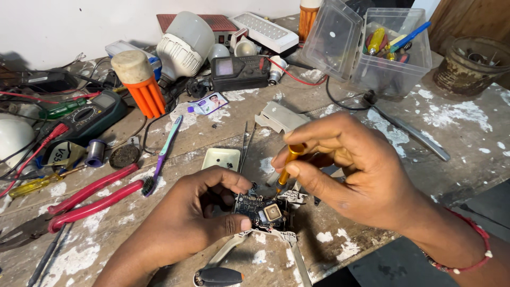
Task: The person repairs a small drone at a cluttered workbench. They hold the drone's exposed circuit board and use a screwdriver to unscrew and adjust components, set small parts aside, and then handle the white drone shell, aligning and pressing it back onto the frame.
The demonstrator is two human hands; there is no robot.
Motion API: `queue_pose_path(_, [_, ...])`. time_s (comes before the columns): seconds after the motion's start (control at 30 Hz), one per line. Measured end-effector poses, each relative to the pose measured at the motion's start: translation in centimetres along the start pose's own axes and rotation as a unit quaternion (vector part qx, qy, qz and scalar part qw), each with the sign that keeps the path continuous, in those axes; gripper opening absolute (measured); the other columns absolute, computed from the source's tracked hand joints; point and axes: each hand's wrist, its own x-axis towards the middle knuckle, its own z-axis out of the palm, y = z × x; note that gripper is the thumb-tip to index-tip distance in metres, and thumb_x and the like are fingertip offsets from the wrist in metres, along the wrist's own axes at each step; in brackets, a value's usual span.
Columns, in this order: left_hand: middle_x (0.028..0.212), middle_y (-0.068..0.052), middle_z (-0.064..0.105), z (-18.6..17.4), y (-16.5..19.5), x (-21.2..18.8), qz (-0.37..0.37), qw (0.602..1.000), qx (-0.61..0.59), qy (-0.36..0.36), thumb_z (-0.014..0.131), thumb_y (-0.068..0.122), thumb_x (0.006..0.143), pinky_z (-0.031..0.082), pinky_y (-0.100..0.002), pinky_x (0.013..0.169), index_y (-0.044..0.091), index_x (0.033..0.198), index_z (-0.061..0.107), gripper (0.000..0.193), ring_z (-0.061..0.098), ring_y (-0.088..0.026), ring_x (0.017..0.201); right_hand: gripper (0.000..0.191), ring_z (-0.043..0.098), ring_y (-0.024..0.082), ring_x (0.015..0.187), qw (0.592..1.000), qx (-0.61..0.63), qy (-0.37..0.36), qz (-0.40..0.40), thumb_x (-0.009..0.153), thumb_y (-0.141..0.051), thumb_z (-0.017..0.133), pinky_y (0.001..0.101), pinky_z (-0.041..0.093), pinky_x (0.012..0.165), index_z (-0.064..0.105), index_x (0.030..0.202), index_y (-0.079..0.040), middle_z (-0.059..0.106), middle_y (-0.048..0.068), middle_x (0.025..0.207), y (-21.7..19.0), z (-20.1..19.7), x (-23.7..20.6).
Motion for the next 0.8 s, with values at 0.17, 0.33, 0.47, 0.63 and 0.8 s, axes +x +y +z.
queue_pose_path(0.17, [0.089,0.003,0.066,0.0,-0.2,0.2,0.002,1.000,-0.019,-0.003,0.090,0.011,0.067,0.050,-0.025,0.071,0.009,0.113,0.074,0.049,0.058,-0.008,0.081,0.023,0.074,0.015,0.105,0.999,-0.031,0.013,-0.033,0.098,0.006,0.070,0.0259,0.062,0.089,0.053,0.113,0.001,0.068,0.012,0.112,0.9,0.2,0.2])
queue_pose_path(0.33, [0.087,0.003,0.064,0.0,-0.2,0.3,-0.006,0.999,-0.050,-0.015,0.089,0.010,0.070,0.050,-0.025,0.071,0.007,0.110,0.073,0.043,0.057,-0.007,0.081,0.027,0.073,0.013,0.096,0.996,-0.052,0.022,-0.072,0.095,0.006,0.074,0.0237,0.060,0.083,0.053,0.109,0.000,0.066,0.011,0.105,1.5,0.3,0.2])
queue_pose_path(0.47, [0.083,0.003,0.066,-0.3,0.0,0.2,-0.026,1.000,-0.013,-0.006,0.089,0.011,0.068,0.050,-0.025,0.068,0.011,0.114,0.073,0.049,0.059,-0.007,0.076,0.024,0.074,0.017,0.102,0.998,-0.027,0.019,-0.053,0.097,0.007,0.069,0.0279,0.063,0.087,0.052,0.112,0.001,0.068,0.016,0.110,1.3,0.4,0.0])
queue_pose_path(0.63, [0.095,-0.004,0.074,-1.5,-0.4,-0.8,0.004,0.995,0.027,0.091,0.089,0.015,0.077,0.053,-0.032,0.071,0.009,0.116,0.074,0.042,0.059,-0.015,0.083,0.018,0.074,0.024,0.118,0.999,-0.028,0.008,-0.027,0.100,0.008,0.061,0.0364,0.065,0.098,0.049,0.111,0.000,0.072,0.020,0.115,0.7,0.5,-0.2])
queue_pose_path(0.8, [0.142,-0.025,0.048,-2.8,-1.6,-0.9,0.257,0.851,0.378,0.260,0.083,0.029,0.076,0.028,-0.056,0.107,0.010,0.124,0.066,0.054,0.032,-0.044,0.136,0.020,0.076,0.024,0.113,0.999,-0.039,0.018,-0.027,0.098,0.007,0.063,0.0363,0.064,0.094,0.049,0.111,0.000,0.070,0.017,0.108,1.0,0.6,-0.2])
